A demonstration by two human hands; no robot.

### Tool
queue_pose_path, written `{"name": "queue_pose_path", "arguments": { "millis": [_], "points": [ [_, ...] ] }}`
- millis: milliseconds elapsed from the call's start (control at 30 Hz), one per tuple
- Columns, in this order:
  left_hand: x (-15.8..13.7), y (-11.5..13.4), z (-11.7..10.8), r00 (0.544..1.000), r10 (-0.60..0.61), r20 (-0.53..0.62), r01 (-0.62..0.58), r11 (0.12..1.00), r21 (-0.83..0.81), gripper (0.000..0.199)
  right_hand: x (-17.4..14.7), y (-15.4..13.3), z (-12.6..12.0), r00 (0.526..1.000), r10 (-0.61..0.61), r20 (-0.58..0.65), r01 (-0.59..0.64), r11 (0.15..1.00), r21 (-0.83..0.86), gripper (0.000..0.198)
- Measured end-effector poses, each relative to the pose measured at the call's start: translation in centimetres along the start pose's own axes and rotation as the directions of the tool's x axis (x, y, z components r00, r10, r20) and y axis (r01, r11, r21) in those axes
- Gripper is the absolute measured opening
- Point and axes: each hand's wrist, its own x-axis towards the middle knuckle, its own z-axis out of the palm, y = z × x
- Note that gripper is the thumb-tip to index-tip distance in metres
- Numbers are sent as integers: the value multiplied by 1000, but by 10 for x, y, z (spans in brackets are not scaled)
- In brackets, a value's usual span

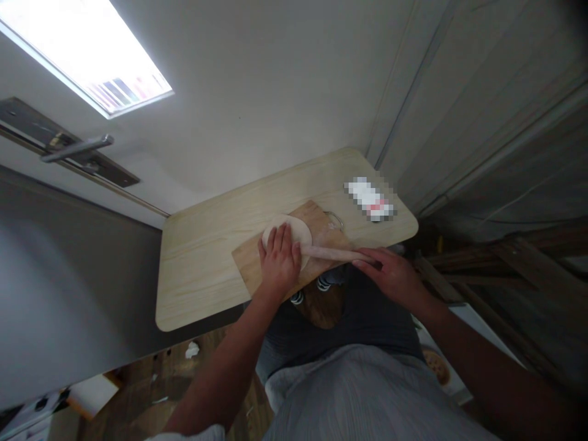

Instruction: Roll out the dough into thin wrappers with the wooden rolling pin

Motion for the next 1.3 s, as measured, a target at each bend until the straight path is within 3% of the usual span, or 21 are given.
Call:
{"name": "queue_pose_path", "arguments": {
  "millis": [233, 367, 600, 767, 967, 1300],
  "points": [
    [-25, -2, -7, 1000, -23, -2, 23, 996, -85, 53, -7, -1, 1, 999, -13, 36, 11, 998, 70, 38],
    [-22, -8, -14, 999, -41, -14, 37, 983, -182, 47, -6, -1, -1, 999, -29, 35, 24, 993, 114, 35],
    [50, -14, -15, 982, -107, -159, 57, 955, -290, 36, 24, -2, -4, 992, -118, -47, 122, 988, 92, 34],
    [86, -10, 3, 990, -102, -96, 82, 977, -196, 37, 47, 5, 3, 983, -144, -115, 151, 987, 53, 41],
    [80, -5, 8, 996, -92, -22, 90, 994, -65, 43, 49, 6, 6, 988, -84, -129, 86, 996, 10, 48],
    [65, 1, 3, 999, -47, -13, 45, 995, -91, 44, 38, 1, 5, 991, -39, -128, 42, 999, 23, 51]
  ]
}}
